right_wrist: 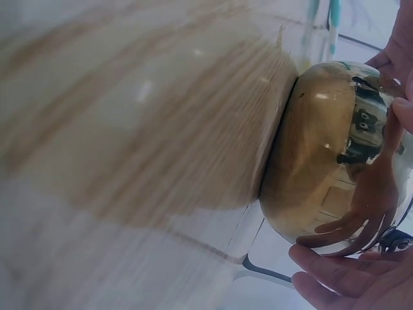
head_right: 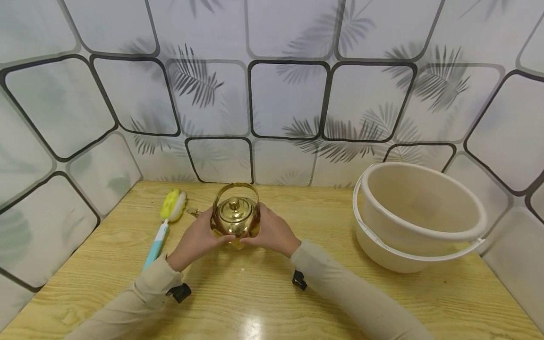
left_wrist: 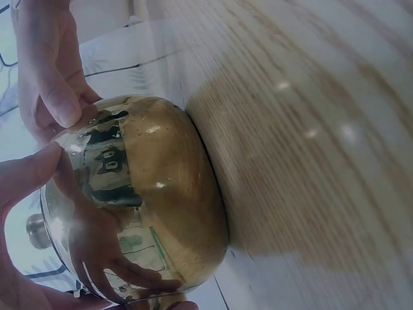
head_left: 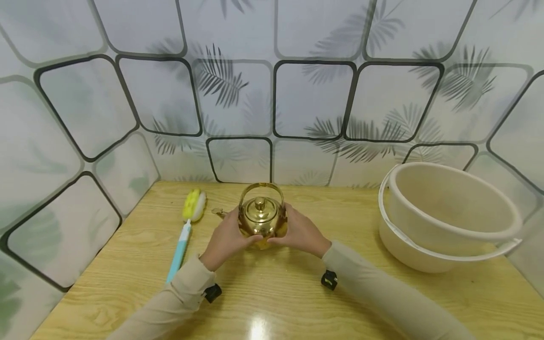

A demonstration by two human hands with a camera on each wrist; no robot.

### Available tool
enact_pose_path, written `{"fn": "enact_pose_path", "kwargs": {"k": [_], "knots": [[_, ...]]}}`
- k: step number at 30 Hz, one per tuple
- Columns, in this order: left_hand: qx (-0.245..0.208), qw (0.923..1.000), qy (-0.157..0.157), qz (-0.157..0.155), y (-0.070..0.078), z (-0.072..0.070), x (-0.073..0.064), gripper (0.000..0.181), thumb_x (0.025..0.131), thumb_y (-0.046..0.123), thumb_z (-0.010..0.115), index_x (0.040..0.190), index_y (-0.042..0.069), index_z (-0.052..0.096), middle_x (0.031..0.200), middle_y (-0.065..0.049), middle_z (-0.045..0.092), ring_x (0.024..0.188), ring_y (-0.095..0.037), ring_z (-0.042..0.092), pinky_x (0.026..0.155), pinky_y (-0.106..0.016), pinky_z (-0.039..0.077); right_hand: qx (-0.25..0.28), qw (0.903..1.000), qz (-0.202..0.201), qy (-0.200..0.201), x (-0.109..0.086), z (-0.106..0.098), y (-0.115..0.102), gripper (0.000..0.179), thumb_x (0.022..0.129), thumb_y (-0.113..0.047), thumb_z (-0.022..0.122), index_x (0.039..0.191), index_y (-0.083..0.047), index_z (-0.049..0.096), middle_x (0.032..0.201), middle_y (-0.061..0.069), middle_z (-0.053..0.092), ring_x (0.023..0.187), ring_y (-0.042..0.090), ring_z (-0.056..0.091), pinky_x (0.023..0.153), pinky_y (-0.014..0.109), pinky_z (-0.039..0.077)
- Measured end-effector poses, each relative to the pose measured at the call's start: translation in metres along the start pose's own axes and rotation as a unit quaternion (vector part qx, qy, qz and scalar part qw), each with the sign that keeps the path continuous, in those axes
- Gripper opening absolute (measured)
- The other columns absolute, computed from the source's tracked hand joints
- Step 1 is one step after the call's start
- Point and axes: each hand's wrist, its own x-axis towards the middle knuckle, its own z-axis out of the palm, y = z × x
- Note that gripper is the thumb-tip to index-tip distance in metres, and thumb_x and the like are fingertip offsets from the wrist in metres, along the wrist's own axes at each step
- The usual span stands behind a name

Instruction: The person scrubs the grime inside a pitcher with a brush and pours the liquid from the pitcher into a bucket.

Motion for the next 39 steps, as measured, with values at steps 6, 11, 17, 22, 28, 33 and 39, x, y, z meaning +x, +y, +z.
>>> {"fn": "enact_pose_path", "kwargs": {"k": [6,11,17,22,28,33,39], "knots": [[0.001,1.0000,-0.003,0.003,0.000,0.000,-0.002,0.096,0.074,0.041,0.077,0.147,0.004,0.027,0.144,-0.020,0.040,0.126,-0.039,0.046,0.099,-0.056,0.041,-0.005,0.9999,0.008,-0.005,-0.001,0.000,0.000,0.106,0.069,-0.047,0.080,0.147,-0.003,0.023,0.135,0.016,0.051,0.107,0.027,0.062,0.090,0.043,0.050],[0.022,0.9994,-0.027,0.001,-0.001,-0.004,-0.003,0.095,0.078,0.045,0.072,0.149,0.006,0.021,0.147,-0.022,0.035,0.124,-0.041,0.048,0.098,-0.055,0.042,-0.018,0.9997,0.007,-0.016,-0.001,-0.002,-0.001,0.106,0.070,-0.049,0.078,0.147,-0.001,0.023,0.130,0.016,0.056,0.101,0.026,0.064,0.086,0.042,0.052],[0.080,0.9958,-0.042,-0.015,-0.003,-0.015,-0.001,0.077,0.087,0.045,0.061,0.144,0.002,0.032,0.142,-0.023,0.042,0.120,-0.041,0.052,0.097,-0.053,0.044,-0.066,0.9968,0.025,-0.037,-0.002,-0.015,-0.005,0.105,0.075,-0.057,0.069,0.148,0.000,0.020,0.143,0.022,0.042,0.111,0.035,0.060,0.094,0.045,0.048],[0.148,0.9885,0.020,0.019,-0.006,-0.026,0.003,0.052,0.089,0.031,0.061,0.128,-0.003,0.052,0.126,-0.024,0.056,0.095,-0.034,0.064,0.079,-0.046,0.053,-0.104,0.9943,0.012,-0.022,0.003,-0.031,-0.009,0.094,0.079,-0.058,0.064,0.146,-0.001,0.029,0.143,0.020,0.043,0.123,0.037,0.051,0.102,0.048,0.041],[0.243,0.9501,0.156,0.117,-0.010,-0.032,0.014,0.025,0.088,0.020,0.061,0.102,0.001,0.066,0.095,-0.018,0.065,0.077,-0.030,0.062,0.068,-0.041,0.052,-0.147,0.9889,-0.019,-0.008,0.012,-0.046,-0.021,0.074,0.083,-0.053,0.062,0.137,-0.005,0.046,0.134,0.015,0.054,0.121,0.032,0.053,0.103,0.047,0.041],[0.302,0.9127,0.214,0.173,-0.013,-0.029,0.024,0.019,0.085,0.020,0.064,0.091,0.002,0.066,0.084,-0.016,0.063,0.079,-0.033,0.059,0.076,-0.046,0.049,-0.174,0.9828,-0.062,0.008,0.024,-0.049,-0.036,0.056,0.086,-0.045,0.063,0.126,-0.007,0.057,0.124,0.012,0.061,0.112,0.029,0.059,0.099,0.045,0.044],[0.318,0.8942,0.231,0.214,-0.019,-0.023,0.032,0.023,0.084,0.024,0.065,0.088,0.001,0.064,0.082,-0.016,0.062,0.080,-0.033,0.057,0.076,-0.047,0.047,-0.232,0.9635,-0.123,0.050,0.037,-0.044,-0.046,0.047,0.087,-0.040,0.064,0.121,-0.010,0.061,0.116,0.008,0.066,0.106,0.027,0.062,0.096,0.046,0.044]]}}
